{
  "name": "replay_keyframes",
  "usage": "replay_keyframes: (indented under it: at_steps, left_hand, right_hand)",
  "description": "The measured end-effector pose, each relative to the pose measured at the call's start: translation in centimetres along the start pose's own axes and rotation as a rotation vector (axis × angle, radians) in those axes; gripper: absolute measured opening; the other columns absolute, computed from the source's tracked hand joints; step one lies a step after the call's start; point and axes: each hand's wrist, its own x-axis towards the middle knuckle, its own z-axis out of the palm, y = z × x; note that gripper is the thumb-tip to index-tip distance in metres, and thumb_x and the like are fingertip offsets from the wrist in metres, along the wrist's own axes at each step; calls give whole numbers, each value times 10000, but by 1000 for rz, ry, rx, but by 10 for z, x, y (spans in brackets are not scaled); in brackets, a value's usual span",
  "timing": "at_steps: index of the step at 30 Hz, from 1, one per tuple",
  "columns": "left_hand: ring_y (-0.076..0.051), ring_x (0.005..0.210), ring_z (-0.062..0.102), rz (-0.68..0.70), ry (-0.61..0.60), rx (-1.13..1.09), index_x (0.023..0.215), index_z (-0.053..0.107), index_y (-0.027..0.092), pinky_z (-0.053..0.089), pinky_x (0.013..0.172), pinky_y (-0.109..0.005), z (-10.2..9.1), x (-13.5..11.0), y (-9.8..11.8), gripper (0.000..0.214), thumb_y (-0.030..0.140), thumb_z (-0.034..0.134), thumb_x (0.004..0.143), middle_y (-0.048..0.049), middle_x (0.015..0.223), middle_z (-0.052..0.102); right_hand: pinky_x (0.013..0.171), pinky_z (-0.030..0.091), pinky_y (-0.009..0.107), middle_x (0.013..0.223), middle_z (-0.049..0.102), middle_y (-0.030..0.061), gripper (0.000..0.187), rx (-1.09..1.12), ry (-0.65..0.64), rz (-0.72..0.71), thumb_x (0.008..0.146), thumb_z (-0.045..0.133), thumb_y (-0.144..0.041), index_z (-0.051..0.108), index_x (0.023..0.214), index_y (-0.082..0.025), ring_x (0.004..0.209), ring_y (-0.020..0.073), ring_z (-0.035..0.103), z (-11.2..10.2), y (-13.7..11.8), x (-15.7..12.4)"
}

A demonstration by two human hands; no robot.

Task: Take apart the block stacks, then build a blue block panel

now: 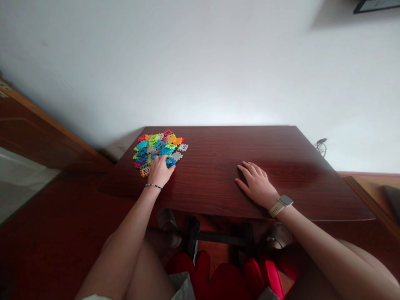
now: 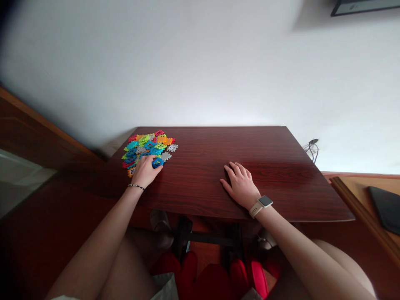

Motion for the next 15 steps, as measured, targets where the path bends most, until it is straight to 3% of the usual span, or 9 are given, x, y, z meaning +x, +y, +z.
replay_keyframes:
  at_steps: [6,15]
  left_hand:
    - [-353,1219,646,137,70,-149,1332,634,200,556,1104,-516,-8,-2,9,447,294,778,920,-135,1213,667]
    - [-333,1314,608,484,200,-315,1486,536,245,520,1182,-530,-8,-23,77,546,194,713,971,-133,1361,634]
  right_hand:
    - [1215,455,612,1646,539,201,588,5,9,-4,1111,463,-516,573,1569,-163,1541,398,457,1,0,0]
    - [1221,446,593,1648,538,198,594,2,-7,-1,1112,465,-524,561,1588,-181,1546,388,452,0,1,0]
